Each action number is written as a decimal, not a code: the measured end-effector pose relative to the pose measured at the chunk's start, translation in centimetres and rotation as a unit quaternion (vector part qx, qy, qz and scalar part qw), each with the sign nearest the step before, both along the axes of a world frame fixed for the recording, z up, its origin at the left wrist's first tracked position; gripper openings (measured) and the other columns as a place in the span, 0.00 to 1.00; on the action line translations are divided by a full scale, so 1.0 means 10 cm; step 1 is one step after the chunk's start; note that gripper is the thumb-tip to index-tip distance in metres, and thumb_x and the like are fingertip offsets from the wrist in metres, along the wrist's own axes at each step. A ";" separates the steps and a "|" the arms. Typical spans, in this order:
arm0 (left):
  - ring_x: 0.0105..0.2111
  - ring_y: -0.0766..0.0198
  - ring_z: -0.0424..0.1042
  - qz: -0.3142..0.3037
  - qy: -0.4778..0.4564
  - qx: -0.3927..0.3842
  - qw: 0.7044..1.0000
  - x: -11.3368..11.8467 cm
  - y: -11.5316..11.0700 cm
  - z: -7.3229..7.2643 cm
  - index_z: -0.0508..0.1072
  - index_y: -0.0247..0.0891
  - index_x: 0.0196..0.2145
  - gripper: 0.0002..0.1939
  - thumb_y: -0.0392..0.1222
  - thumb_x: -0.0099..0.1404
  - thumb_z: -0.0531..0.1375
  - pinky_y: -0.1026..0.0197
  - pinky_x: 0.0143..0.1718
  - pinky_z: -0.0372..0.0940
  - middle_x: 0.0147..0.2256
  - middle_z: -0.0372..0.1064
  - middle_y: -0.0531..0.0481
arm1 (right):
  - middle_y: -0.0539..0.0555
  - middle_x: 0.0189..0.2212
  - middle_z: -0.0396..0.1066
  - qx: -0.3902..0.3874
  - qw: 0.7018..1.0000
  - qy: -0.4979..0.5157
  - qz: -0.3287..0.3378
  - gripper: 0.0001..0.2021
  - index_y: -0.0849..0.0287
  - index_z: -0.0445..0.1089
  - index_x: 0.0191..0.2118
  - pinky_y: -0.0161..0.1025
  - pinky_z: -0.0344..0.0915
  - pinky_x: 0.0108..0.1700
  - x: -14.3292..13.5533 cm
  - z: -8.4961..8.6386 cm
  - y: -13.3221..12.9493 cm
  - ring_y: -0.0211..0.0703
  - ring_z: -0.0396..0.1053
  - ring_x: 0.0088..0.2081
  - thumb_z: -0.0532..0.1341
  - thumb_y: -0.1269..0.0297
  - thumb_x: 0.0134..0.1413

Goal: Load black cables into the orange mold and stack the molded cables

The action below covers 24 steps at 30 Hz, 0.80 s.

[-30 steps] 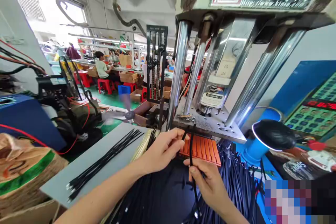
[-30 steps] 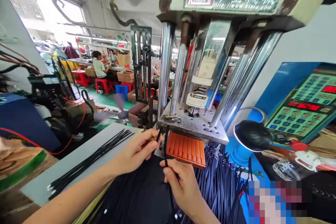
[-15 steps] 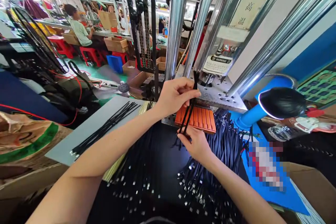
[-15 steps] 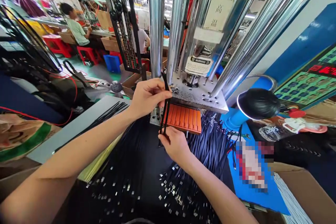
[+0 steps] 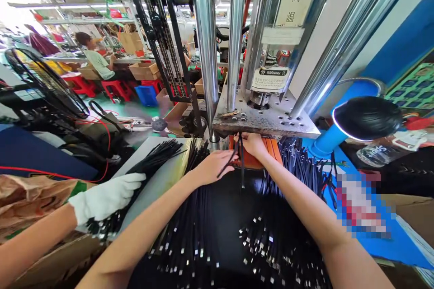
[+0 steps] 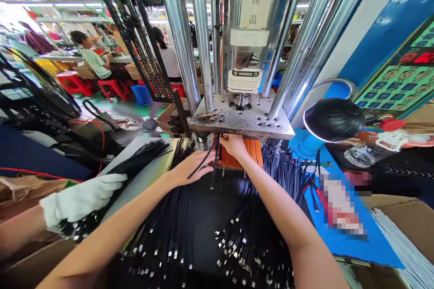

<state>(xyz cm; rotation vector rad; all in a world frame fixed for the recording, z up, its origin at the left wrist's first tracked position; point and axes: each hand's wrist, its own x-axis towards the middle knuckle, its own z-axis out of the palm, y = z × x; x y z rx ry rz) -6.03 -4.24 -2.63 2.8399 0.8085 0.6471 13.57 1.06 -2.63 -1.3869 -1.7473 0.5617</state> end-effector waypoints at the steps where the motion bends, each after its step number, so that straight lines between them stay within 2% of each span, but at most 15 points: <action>1: 0.58 0.55 0.65 -0.010 0.037 0.009 0.999 -0.02 0.00 -0.09 0.66 0.36 0.56 0.19 0.38 0.68 0.57 0.52 0.60 0.60 0.58 0.65 0.40 | 0.48 0.19 0.71 -0.006 1.000 -0.007 0.002 0.10 0.59 0.69 0.20 0.35 0.60 0.31 0.01 0.00 -0.01 0.39 0.67 0.25 0.61 0.66 0.51; 3: 0.63 0.54 0.59 -0.014 0.079 0.031 0.996 -0.04 -0.01 -0.18 0.62 0.36 0.60 0.24 0.38 0.68 0.58 0.50 0.65 0.53 0.62 0.60 0.39 | 0.49 0.21 0.73 -0.017 1.000 -0.019 0.006 0.08 0.59 0.71 0.23 0.35 0.61 0.31 0.04 0.01 -0.04 0.40 0.68 0.25 0.61 0.67 0.51; 5: 0.65 0.54 0.55 -0.018 0.109 0.036 0.993 -0.02 -0.03 -0.17 0.59 0.34 0.63 0.28 0.40 0.67 0.60 0.50 0.67 0.48 0.64 0.56 0.38 | 0.49 0.25 0.76 -0.029 0.999 -0.026 0.013 0.05 0.58 0.75 0.28 0.35 0.63 0.33 0.08 0.03 -0.09 0.40 0.70 0.28 0.61 0.68 0.51; 7: 0.66 0.54 0.52 -0.026 0.129 0.018 0.991 -0.01 -0.04 -0.09 0.55 0.34 0.65 0.32 0.45 0.67 0.60 0.50 0.67 0.46 0.65 0.52 0.39 | 0.49 0.28 0.77 -0.040 0.998 -0.043 0.019 0.06 0.57 0.76 0.33 0.35 0.65 0.36 0.11 0.04 -0.13 0.40 0.72 0.30 0.61 0.69 0.51; 10: 0.66 0.56 0.53 -0.029 0.136 -0.026 0.990 -0.04 -0.02 0.05 0.55 0.39 0.65 0.31 0.53 0.70 0.54 0.48 0.68 0.41 0.66 0.52 0.42 | 0.48 0.31 0.78 -0.058 0.992 -0.111 0.011 0.07 0.55 0.77 0.35 0.35 0.66 0.39 0.13 0.05 -0.09 0.40 0.74 0.33 0.63 0.69 0.50; 13: 0.65 0.58 0.55 -0.042 0.139 -0.047 0.988 -0.08 0.04 0.13 0.58 0.39 0.64 0.29 0.56 0.71 0.51 0.46 0.69 0.34 0.64 0.56 0.43 | 0.48 0.30 0.78 -0.081 0.981 -0.176 -0.019 0.05 0.53 0.77 0.33 0.37 0.66 0.42 0.13 0.07 0.07 0.43 0.74 0.35 0.63 0.64 0.52; 15: 0.65 0.59 0.55 -0.057 0.154 -0.056 0.985 -0.10 0.11 0.17 0.57 0.40 0.64 0.28 0.56 0.72 0.49 0.47 0.69 0.32 0.65 0.55 0.44 | 0.50 0.28 0.77 -0.094 0.977 -0.189 -0.041 0.06 0.53 0.77 0.32 0.40 0.66 0.42 0.11 0.09 0.20 0.47 0.74 0.35 0.63 0.60 0.53; 18: 0.66 0.60 0.51 -0.030 0.183 -0.073 0.980 -0.02 0.28 0.21 0.53 0.44 0.66 0.27 0.53 0.74 0.44 0.46 0.68 0.36 0.67 0.49 0.48 | 0.53 0.32 0.78 -0.100 0.974 -0.192 -0.064 0.09 0.53 0.77 0.37 0.44 0.65 0.45 0.07 0.14 0.31 0.51 0.73 0.40 0.60 0.61 0.56; 21: 0.66 0.56 0.51 0.040 0.208 -0.094 0.973 0.17 0.55 0.20 0.50 0.44 0.68 0.28 0.53 0.74 0.41 0.48 0.66 0.47 0.68 0.45 0.49 | 0.58 0.39 0.78 -0.088 0.964 -0.227 -0.103 0.13 0.57 0.76 0.44 0.48 0.62 0.50 0.02 0.17 0.21 0.54 0.71 0.46 0.55 0.65 0.60; 24: 0.62 0.55 0.59 0.096 0.186 -0.092 0.973 0.37 0.87 0.12 0.55 0.39 0.66 0.27 0.52 0.74 0.44 0.52 0.64 0.52 0.65 0.55 0.44 | 0.63 0.41 0.77 -0.071 0.941 -0.301 -0.141 0.14 0.61 0.76 0.42 0.48 0.60 0.50 0.02 0.18 -0.10 0.55 0.72 0.47 0.53 0.65 0.62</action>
